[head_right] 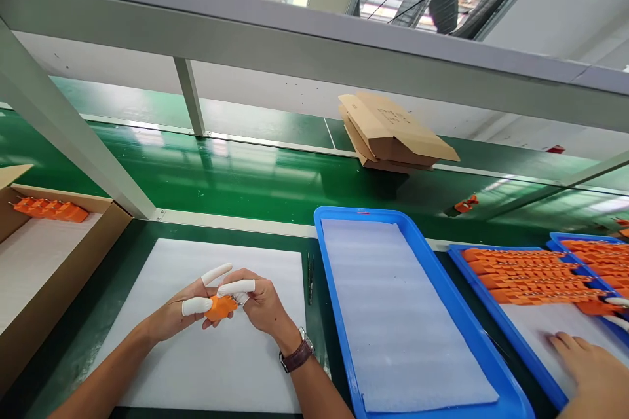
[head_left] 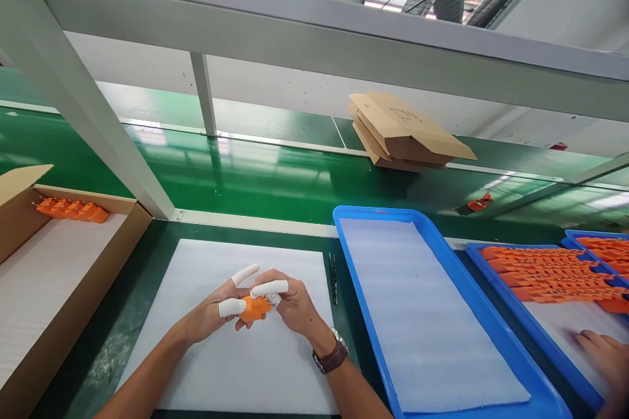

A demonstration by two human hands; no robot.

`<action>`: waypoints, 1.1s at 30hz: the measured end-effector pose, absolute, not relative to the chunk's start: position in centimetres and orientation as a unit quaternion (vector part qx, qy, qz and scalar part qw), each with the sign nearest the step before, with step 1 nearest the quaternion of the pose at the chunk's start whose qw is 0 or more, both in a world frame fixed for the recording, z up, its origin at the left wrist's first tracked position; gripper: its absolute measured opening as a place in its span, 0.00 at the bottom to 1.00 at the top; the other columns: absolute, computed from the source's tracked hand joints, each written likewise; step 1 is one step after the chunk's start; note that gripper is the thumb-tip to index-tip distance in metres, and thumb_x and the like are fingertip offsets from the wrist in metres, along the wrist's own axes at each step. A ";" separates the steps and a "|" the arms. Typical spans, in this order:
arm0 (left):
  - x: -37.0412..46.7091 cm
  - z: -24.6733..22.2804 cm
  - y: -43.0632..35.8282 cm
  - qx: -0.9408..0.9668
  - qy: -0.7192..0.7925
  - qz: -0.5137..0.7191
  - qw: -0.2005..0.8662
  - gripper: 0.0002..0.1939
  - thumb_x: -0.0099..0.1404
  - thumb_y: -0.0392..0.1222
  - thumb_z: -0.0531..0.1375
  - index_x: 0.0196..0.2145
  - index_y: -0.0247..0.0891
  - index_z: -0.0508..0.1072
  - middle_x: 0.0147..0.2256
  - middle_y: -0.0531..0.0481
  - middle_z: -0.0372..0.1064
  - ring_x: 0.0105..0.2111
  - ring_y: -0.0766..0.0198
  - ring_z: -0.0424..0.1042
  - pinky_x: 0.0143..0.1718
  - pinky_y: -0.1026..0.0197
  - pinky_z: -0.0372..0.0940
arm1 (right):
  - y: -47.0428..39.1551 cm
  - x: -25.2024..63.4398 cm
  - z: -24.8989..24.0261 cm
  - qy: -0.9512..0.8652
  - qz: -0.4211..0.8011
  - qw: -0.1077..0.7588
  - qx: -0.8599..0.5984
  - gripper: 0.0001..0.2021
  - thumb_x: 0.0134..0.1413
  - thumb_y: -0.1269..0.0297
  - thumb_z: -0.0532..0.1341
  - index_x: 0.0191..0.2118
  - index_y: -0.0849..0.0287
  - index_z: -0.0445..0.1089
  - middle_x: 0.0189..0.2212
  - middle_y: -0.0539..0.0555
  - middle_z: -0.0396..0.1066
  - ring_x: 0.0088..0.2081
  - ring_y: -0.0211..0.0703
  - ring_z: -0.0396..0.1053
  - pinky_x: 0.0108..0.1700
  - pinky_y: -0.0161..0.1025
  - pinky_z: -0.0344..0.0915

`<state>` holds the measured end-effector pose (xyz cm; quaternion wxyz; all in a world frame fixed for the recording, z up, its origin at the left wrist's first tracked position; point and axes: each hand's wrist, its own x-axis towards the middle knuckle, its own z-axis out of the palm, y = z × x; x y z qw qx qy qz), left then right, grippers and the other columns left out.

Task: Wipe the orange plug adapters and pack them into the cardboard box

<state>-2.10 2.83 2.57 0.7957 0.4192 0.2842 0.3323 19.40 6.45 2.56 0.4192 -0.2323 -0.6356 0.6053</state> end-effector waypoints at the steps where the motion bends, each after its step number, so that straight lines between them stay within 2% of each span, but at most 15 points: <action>1: -2.1 2.6 2.8 0.422 0.280 0.334 0.795 0.38 0.72 0.41 0.55 0.73 0.53 0.42 0.43 0.46 0.72 0.35 0.61 0.68 0.38 0.55 0.60 | 6.5 19.5 2.6 -0.645 0.599 0.416 -0.229 0.09 0.65 0.65 0.62 0.47 0.49 0.78 0.43 0.53 0.75 0.39 0.42 0.72 0.38 0.40 0.74; 6: -2.1 3.1 3.2 0.453 0.304 0.429 0.720 0.41 0.69 0.43 0.61 0.72 0.50 0.45 0.41 0.47 0.73 0.35 0.61 0.70 0.38 0.55 0.65 | 7.0 20.0 2.7 -0.676 0.545 0.417 -0.269 0.10 0.65 0.68 0.61 0.47 0.49 0.78 0.43 0.53 0.76 0.43 0.44 0.73 0.44 0.43 0.72; 8: -2.0 3.1 3.4 0.457 0.366 0.485 0.649 0.42 0.67 0.41 0.64 0.71 0.51 0.48 0.45 0.47 0.73 0.41 0.60 0.72 0.45 0.52 0.67 | 7.1 20.1 2.6 -0.679 0.516 0.429 -0.295 0.10 0.64 0.69 0.61 0.44 0.49 0.79 0.41 0.53 0.76 0.42 0.44 0.73 0.45 0.43 0.71; 10: -1.9 2.7 3.7 0.459 0.433 0.524 0.572 0.43 0.64 0.39 0.67 0.70 0.52 0.52 0.50 0.47 0.72 0.49 0.57 0.72 0.55 0.47 0.65 | 7.1 19.9 2.3 -0.674 0.493 0.446 -0.322 0.11 0.63 0.70 0.61 0.42 0.49 0.79 0.40 0.53 0.75 0.41 0.43 0.73 0.43 0.43 0.71; 12: -1.7 2.1 3.8 0.458 0.476 0.540 0.522 0.42 0.61 0.38 0.69 0.68 0.52 0.56 0.52 0.47 0.71 0.54 0.54 0.71 0.60 0.43 0.63 | 7.0 19.6 2.1 -0.667 0.474 0.461 -0.343 0.12 0.63 0.71 0.60 0.43 0.48 0.79 0.40 0.53 0.74 0.40 0.43 0.72 0.41 0.42 0.71; 16: -1.3 1.1 3.8 0.462 0.508 0.538 0.489 0.39 0.59 0.38 0.70 0.65 0.49 0.61 0.52 0.46 0.71 0.56 0.52 0.71 0.61 0.41 0.65 | 6.6 18.9 1.9 -0.677 0.428 0.484 -0.351 0.13 0.63 0.72 0.59 0.46 0.49 0.77 0.41 0.54 0.74 0.41 0.43 0.72 0.41 0.42 0.72; 19: -1.0 0.8 3.7 0.480 0.518 0.525 0.475 0.36 0.61 0.39 0.69 0.64 0.48 0.62 0.51 0.46 0.71 0.54 0.53 0.73 0.59 0.43 0.68 | 6.3 18.6 1.8 -0.705 0.381 0.493 -0.339 0.14 0.63 0.73 0.58 0.47 0.49 0.77 0.41 0.54 0.73 0.42 0.43 0.72 0.43 0.42 0.73; 24: -0.4 0.9 3.6 0.537 0.512 0.496 0.450 0.31 0.64 0.39 0.65 0.63 0.48 0.63 0.49 0.48 0.68 0.52 0.55 0.72 0.55 0.46 0.72 | 6.0 18.5 1.1 -0.741 0.337 0.481 -0.325 0.21 0.63 0.77 0.57 0.54 0.47 0.73 0.47 0.55 0.72 0.49 0.45 0.71 0.49 0.45 0.74; 29: -0.5 1.0 3.6 0.573 0.480 0.497 0.440 0.29 0.68 0.36 0.60 0.64 0.50 0.62 0.48 0.47 0.65 0.54 0.55 0.70 0.58 0.43 0.69 | 7.0 20.1 1.2 -0.764 0.267 0.447 -0.381 0.23 0.59 0.80 0.53 0.53 0.52 0.72 0.48 0.57 0.71 0.51 0.47 0.70 0.50 0.47 0.74; 33: -1.3 1.4 3.7 0.634 0.521 0.436 0.370 0.28 0.67 0.34 0.58 0.63 0.51 0.65 0.52 0.46 0.67 0.55 0.53 0.68 0.60 0.41 0.65 | 8.1 22.1 2.2 -0.773 0.183 0.395 -0.462 0.23 0.56 0.82 0.52 0.50 0.54 0.73 0.47 0.57 0.72 0.49 0.50 0.70 0.50 0.49 0.72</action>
